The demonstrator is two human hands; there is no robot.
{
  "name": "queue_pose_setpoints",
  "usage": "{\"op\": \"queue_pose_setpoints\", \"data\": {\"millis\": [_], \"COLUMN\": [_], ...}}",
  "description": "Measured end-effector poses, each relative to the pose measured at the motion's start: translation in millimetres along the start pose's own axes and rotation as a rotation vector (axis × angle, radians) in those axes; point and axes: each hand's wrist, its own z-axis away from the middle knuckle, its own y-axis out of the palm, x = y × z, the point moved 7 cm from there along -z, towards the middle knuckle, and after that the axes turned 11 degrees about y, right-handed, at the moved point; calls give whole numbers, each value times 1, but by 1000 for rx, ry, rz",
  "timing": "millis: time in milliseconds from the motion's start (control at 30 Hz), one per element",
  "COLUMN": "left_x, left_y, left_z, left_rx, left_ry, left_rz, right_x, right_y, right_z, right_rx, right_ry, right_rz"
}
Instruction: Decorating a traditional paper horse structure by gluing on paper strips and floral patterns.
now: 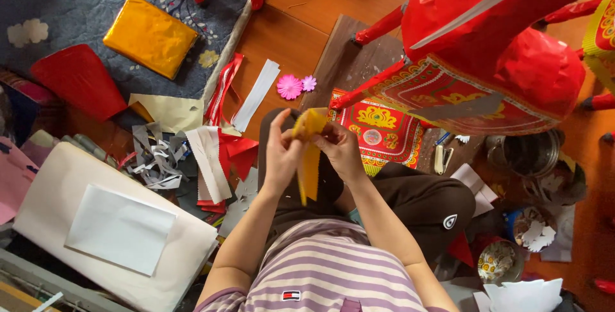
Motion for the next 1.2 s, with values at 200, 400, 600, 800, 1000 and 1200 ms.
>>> {"op": "queue_pose_setpoints", "data": {"millis": [200,400,600,800,1000,1200], "left_x": [-1,22,33,-7,17,9], "left_y": [-106,-236,-158,96,156,149], "left_z": [-15,17,8,10,27,19], "left_rx": [-339,-255,136,563,556,607], "left_ry": [53,-134,-144,318,421,150], "left_rz": [165,-494,-1487,-594,-379,-396], "right_x": [-29,-33,-34,-53,-18,-9], "right_y": [-16,-94,-143,-144,-145,-166], "right_z": [16,28,35,36,54,60], "right_rx": [-6,-186,-415,-522,-434,-466], "right_ry": [211,207,224,196,-4,-12], "right_rz": [-419,-325,-329,-289,-148,-31]}}
